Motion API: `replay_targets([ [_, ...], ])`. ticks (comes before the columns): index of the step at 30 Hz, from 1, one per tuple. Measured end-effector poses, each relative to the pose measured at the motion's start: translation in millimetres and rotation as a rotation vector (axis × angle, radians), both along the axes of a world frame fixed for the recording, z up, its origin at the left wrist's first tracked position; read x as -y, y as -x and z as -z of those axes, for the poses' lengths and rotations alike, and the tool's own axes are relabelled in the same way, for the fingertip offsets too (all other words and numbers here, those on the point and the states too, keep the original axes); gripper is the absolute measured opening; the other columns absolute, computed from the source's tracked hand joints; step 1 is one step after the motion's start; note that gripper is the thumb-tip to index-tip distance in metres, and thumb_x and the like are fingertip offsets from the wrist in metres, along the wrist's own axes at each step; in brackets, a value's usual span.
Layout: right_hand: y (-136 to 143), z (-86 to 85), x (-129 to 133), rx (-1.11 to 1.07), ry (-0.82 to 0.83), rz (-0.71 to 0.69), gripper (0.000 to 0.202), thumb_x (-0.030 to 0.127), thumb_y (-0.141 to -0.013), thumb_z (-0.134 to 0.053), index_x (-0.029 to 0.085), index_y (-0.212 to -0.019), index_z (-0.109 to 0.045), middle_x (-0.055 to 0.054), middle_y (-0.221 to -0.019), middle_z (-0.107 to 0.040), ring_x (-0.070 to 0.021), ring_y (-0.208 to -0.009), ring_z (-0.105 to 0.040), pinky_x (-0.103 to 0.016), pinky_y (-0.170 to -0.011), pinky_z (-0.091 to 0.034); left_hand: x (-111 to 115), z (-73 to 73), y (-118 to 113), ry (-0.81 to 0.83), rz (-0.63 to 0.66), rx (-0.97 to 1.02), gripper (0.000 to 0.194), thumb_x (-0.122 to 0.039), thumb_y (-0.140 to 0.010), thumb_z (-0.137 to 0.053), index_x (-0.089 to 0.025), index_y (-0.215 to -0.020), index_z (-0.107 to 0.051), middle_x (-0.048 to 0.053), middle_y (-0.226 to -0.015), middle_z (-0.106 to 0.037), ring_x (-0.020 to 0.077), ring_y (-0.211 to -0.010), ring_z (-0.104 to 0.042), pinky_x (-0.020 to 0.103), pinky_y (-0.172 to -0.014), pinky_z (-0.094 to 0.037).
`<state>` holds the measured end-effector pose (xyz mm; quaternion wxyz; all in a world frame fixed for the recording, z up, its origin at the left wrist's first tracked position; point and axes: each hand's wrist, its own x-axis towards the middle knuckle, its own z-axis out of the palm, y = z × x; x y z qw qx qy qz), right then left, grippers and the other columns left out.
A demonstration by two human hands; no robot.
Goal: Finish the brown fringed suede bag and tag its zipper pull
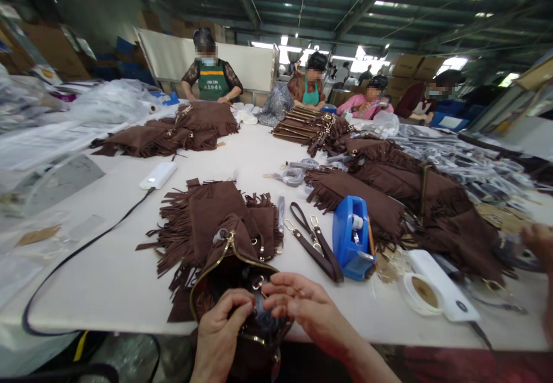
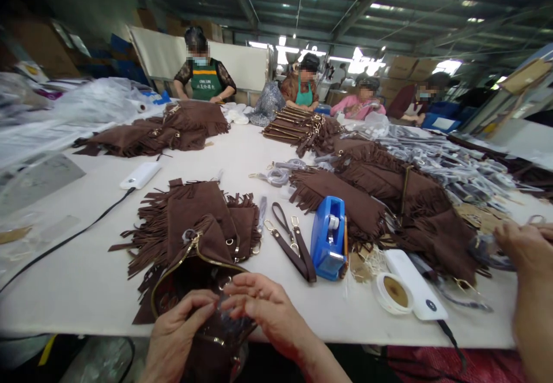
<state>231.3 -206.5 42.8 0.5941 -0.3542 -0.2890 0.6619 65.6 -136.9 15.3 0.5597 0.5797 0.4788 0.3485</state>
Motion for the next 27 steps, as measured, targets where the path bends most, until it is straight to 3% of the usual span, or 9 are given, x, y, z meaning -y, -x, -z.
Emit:
replay_targets([
  [4,2.5,1.1,-0.8,0.458,0.007,0.043,0.032,0.039,-0.089,-0.041,0.015,-0.105,-0.055,-0.007,-0.089,-0.063,-0.0135,-0.072,-0.059,-0.029,-0.066,-0.045,2.1,-7.4,-1.1,0.029,-0.038,0.001,0.010,-0.028,-0.060,-0.063,-0.019,-0.055,-0.064,0.003,-0.071,-0.067,0.0174,-0.071,-0.058,0.022,-0.068,-0.045],
  [8,4.6,-3.5,-1.9,0.921,-0.097,0.191,0.031,0.037,-0.089,-0.040,0.019,-0.107,-0.058,-0.003,-0.090,-0.052,-0.0133,-0.084,-0.052,-0.029,-0.077,-0.043,4.4,-12.0,-0.9,0.062,0.027,-0.068,0.014,-0.031,-0.064,-0.061,-0.019,-0.066,-0.067,0.000,-0.055,-0.063,0.0133,-0.056,-0.055,0.021,-0.057,-0.043],
  [10,7.9,-4.8,-2.7,0.851,-0.111,0.213,0.030,0.036,-0.089,-0.041,0.020,-0.105,-0.059,-0.003,-0.092,-0.051,-0.0120,-0.081,-0.053,-0.027,-0.073,-0.045,5.1,-13.0,-0.1,0.039,0.069,-0.091,0.014,-0.031,-0.067,-0.060,-0.019,-0.068,-0.067,-0.002,-0.048,-0.059,0.0123,-0.053,-0.054,0.020,-0.057,-0.042],
  [13,15.0,-3.1,-5.1,0.475,-0.016,0.231,0.024,0.035,-0.084,-0.050,0.018,-0.100,-0.057,0.000,-0.078,-0.058,-0.0093,-0.062,-0.057,-0.024,-0.060,-0.048,5.1,-12.6,0.7,0.028,0.061,-0.101,0.013,-0.032,-0.066,-0.061,-0.019,-0.066,-0.066,-0.003,-0.047,-0.060,0.0104,-0.051,-0.053,0.018,-0.056,-0.041],
  [16,20.5,-0.7,-7.3,0.230,0.012,0.300,0.021,0.029,-0.077,-0.062,0.018,-0.092,-0.053,0.000,-0.081,-0.064,-0.0114,-0.070,-0.063,-0.026,-0.066,-0.050,5.3,-10.0,0.6,0.049,0.036,-0.099,0.017,-0.034,-0.065,-0.063,-0.019,-0.069,-0.067,-0.003,-0.047,-0.060,0.0105,-0.047,-0.051,0.019,-0.050,-0.039],
  [20,24.1,0.6,-7.1,0.193,-0.025,0.335,0.018,0.032,-0.081,-0.058,0.017,-0.089,-0.051,-0.006,-0.096,-0.064,-0.0156,-0.085,-0.065,-0.032,-0.076,-0.051,6.8,-5.3,-0.3,0.059,0.045,-0.114,0.019,-0.037,-0.066,-0.063,-0.019,-0.069,-0.068,-0.002,-0.047,-0.060,0.0107,-0.047,-0.051,0.018,-0.051,-0.040],
  [27,26.8,10.8,-3.9,0.297,-0.035,0.357,0.019,0.037,-0.086,-0.051,0.018,-0.091,-0.052,-0.006,-0.092,-0.064,-0.0167,-0.082,-0.066,-0.032,-0.073,-0.053,7.9,2.4,0.3,0.053,0.086,-0.130,0.021,-0.041,-0.067,-0.062,-0.021,-0.072,-0.068,-0.004,-0.047,-0.058,0.0108,-0.049,-0.053,0.017,-0.053,-0.041],
])
